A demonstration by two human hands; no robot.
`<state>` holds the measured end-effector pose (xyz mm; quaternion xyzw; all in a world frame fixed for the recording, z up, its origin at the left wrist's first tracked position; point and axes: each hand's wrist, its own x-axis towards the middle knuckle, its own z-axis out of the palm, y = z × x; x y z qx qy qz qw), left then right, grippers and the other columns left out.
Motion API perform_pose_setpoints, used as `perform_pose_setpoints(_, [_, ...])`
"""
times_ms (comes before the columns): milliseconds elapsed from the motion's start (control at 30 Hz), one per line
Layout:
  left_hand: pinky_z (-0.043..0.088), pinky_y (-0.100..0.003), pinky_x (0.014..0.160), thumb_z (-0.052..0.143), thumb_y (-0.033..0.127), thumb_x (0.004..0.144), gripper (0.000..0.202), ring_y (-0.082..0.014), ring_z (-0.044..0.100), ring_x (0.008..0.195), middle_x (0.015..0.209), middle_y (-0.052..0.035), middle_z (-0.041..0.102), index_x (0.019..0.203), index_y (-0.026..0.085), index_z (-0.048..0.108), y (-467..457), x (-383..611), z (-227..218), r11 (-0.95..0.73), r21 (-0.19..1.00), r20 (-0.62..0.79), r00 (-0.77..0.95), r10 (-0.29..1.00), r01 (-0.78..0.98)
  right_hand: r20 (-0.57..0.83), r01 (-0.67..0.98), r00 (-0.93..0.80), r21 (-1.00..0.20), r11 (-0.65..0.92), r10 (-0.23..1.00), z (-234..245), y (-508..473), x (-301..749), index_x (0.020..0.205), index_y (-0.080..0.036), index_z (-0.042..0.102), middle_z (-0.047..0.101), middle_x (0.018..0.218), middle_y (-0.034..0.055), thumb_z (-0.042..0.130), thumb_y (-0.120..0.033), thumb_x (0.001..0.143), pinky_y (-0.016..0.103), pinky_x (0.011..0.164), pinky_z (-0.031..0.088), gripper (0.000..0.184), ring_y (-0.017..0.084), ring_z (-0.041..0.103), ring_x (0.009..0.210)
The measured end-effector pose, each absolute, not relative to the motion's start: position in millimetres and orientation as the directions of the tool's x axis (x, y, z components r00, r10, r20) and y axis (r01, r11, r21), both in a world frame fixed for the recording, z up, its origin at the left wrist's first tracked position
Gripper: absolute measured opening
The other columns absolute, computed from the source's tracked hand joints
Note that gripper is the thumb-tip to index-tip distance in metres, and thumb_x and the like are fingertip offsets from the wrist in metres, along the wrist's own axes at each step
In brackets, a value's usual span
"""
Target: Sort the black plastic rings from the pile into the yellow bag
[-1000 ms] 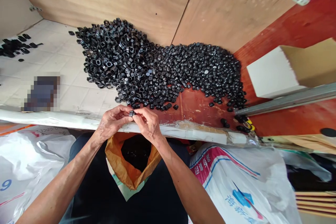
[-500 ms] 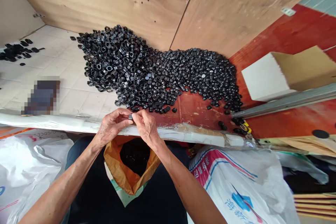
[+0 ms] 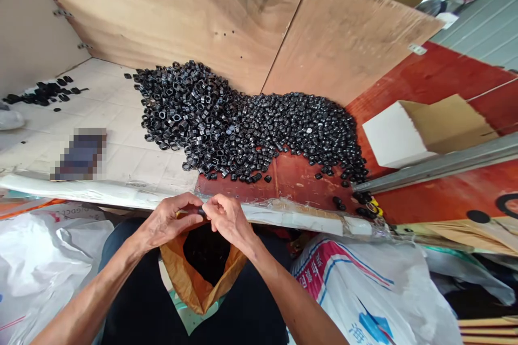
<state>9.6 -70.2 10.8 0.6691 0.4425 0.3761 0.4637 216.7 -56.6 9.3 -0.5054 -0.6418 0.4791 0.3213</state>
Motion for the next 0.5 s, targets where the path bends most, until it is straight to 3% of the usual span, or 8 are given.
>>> perform_pose_setpoints(67, [0.053,-0.027,0.064,0.080,0.039,0.087,0.027,-0.0176,0.067,0.070,0.079,-0.0004,0.071,0.105,0.020,0.073,-59,10,15,-0.135,0.928,0.034,0.282,0.959,0.348,0.132,0.491,-0.263,-0.834,0.250,0.956,6,-41,222,0.095,-0.019,0.070,0.072,0.082,0.0046,0.068,-0.028,0.092,0.029,0.067,0.053,0.009,0.018,0.066,0.069])
perform_pose_setpoints(133, [0.051,-0.028,0.064,0.079,0.038,0.087,0.028,-0.0171,0.063,0.066,0.078,0.0000,0.066,0.105,0.019,0.071,-40,18,11,-0.137,0.880,0.128,0.051,0.990,0.455,0.290,0.601,-0.239,-0.705,0.376,0.927,-1,-21,222,0.108,-0.018,0.071,0.072,0.095,0.0083,0.063,-0.016,0.091,0.032,0.077,0.055,0.019,0.021,0.068,0.078])
perform_pose_setpoints(233, [0.053,-0.032,0.071,0.081,0.028,0.083,0.033,-0.0198,0.064,0.070,0.079,-0.0006,0.065,0.113,0.018,0.070,-10,35,-3,-0.160,0.790,0.278,-0.114,0.954,0.592,0.320,0.706,-0.290,-0.565,0.427,0.902,-13,1,215,0.123,-0.017,0.070,0.070,0.105,0.0113,0.060,-0.010,0.093,0.034,0.081,0.056,0.033,0.024,0.069,0.088])
perform_pose_setpoints(333, [0.054,-0.034,0.073,0.076,0.022,0.086,0.028,-0.0212,0.065,0.072,0.084,-0.0031,0.065,0.113,0.018,0.070,6,47,-16,-0.183,0.701,0.362,-0.123,0.924,0.690,0.291,0.766,-0.313,-0.485,0.421,0.904,-22,8,208,0.120,-0.019,0.071,0.067,0.105,0.0108,0.058,-0.012,0.097,0.033,0.077,0.055,0.027,0.025,0.068,0.090])
perform_pose_setpoints(500, [0.054,-0.031,0.069,0.071,0.020,0.088,0.021,-0.0166,0.064,0.069,0.100,-0.0058,0.066,0.109,0.020,0.069,-2,44,-19,-0.250,0.685,0.415,-0.085,0.906,0.684,0.370,0.706,-0.271,-0.551,0.445,0.889,-29,5,210,0.110,-0.019,0.070,0.065,0.112,0.0123,0.059,-0.011,0.095,0.034,0.081,0.057,0.020,0.025,0.069,0.093])
